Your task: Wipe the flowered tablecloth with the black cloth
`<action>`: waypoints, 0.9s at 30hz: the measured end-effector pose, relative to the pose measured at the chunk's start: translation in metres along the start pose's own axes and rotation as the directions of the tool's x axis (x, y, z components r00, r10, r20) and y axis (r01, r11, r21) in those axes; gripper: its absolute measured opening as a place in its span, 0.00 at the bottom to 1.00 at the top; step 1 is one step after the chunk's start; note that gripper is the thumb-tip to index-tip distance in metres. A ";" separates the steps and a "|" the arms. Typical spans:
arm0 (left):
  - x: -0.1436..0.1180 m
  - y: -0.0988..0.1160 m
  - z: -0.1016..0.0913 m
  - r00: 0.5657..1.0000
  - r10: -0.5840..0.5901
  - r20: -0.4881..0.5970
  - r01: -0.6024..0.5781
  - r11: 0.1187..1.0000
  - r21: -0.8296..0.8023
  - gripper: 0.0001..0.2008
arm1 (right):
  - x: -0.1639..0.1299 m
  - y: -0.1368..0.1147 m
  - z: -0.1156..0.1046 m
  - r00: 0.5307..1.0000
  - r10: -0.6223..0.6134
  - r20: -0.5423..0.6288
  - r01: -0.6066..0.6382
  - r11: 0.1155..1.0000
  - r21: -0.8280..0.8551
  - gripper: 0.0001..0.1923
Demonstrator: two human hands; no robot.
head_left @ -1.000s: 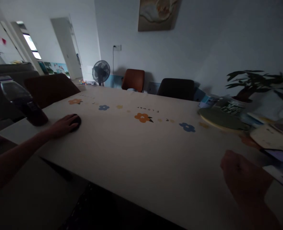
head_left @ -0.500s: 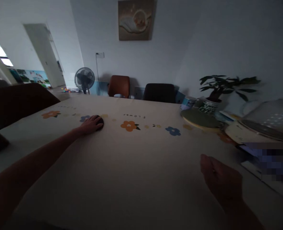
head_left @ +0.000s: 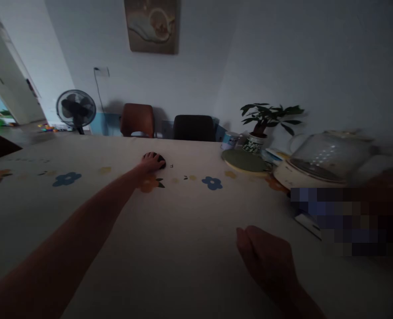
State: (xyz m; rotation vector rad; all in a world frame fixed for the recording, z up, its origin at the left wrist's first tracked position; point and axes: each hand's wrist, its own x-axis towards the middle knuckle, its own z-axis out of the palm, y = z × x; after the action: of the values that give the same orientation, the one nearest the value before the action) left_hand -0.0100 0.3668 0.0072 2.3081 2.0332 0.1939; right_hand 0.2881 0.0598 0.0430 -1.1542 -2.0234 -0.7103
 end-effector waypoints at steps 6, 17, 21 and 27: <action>0.016 0.108 0.016 0.968 0.250 0.010 -0.250 0.968 -0.027 0.33 | 0.002 -0.004 0.003 0.997 -0.055 0.046 0.054 0.998 0.034 0.23; -0.044 0.278 0.039 0.807 0.590 0.012 -0.586 0.804 -0.105 0.35 | -0.001 -0.002 0.009 1.000 -0.020 -0.014 0.020 1.000 0.024 0.24; -0.066 0.304 0.043 0.742 0.670 0.010 -0.665 0.738 -0.114 0.35 | -0.002 0.000 0.008 0.998 0.015 -0.062 -0.014 1.000 0.016 0.23; -0.089 0.335 0.049 0.637 0.771 -0.022 -0.767 0.630 -0.121 0.31 | -0.001 0.003 0.003 0.967 0.078 -0.243 -0.091 0.995 -0.046 0.22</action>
State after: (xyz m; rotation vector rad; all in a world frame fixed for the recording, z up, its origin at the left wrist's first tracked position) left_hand 0.3149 0.2379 -0.0031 2.9012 0.8263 0.2945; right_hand 0.2905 0.0631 0.0404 -1.1215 -1.7519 -0.8276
